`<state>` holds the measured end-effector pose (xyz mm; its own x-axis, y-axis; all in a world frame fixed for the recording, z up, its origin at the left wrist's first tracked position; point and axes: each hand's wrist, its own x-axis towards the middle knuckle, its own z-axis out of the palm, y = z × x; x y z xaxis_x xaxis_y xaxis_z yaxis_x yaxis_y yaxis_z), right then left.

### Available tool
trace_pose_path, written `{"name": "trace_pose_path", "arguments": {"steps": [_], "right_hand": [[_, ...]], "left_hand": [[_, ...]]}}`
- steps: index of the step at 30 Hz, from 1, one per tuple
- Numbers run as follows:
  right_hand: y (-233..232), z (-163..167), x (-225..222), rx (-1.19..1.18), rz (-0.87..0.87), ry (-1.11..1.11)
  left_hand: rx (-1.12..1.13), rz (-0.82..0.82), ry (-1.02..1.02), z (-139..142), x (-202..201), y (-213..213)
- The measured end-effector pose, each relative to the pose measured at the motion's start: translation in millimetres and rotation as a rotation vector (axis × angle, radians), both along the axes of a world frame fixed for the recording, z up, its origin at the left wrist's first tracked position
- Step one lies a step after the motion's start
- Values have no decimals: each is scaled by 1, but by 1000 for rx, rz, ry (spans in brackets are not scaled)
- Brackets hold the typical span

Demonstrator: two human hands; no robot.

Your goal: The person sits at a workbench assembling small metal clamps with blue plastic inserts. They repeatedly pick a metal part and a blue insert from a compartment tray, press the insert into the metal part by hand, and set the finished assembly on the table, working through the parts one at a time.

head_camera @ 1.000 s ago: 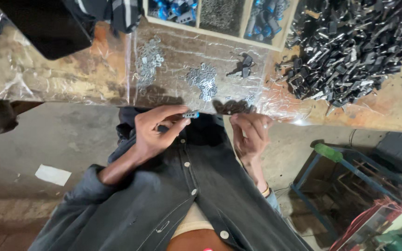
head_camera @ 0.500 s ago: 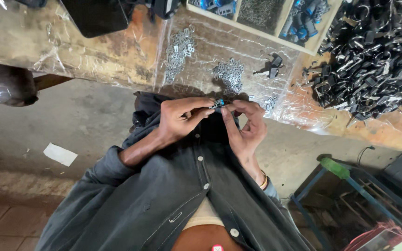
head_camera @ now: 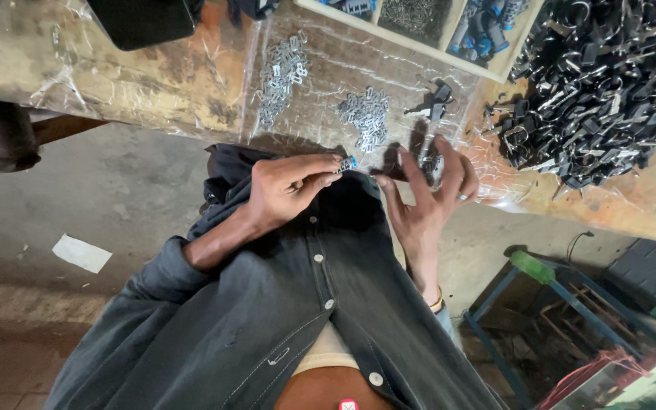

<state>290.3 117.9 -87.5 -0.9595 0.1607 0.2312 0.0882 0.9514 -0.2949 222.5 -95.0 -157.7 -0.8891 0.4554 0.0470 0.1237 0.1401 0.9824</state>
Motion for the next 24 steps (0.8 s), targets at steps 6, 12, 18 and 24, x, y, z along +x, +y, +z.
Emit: {"name": "trace_pose_path", "arguments": {"steps": [6, 12, 18, 24], "right_hand": [[3, -14, 9, -173, 147, 73], [-26, -15, 3, -644, 19, 49], [-48, -13, -12, -1015, -225, 40], [-30, -4, -1, -583, -38, -118]], "left_hand": [[14, 14, -74, 3, 1, 2], [-3, 17, -70, 3, 0, 2], [7, -6, -49, 1, -1, -1], [-48, -106, 392, 2, -2, -5]]}}
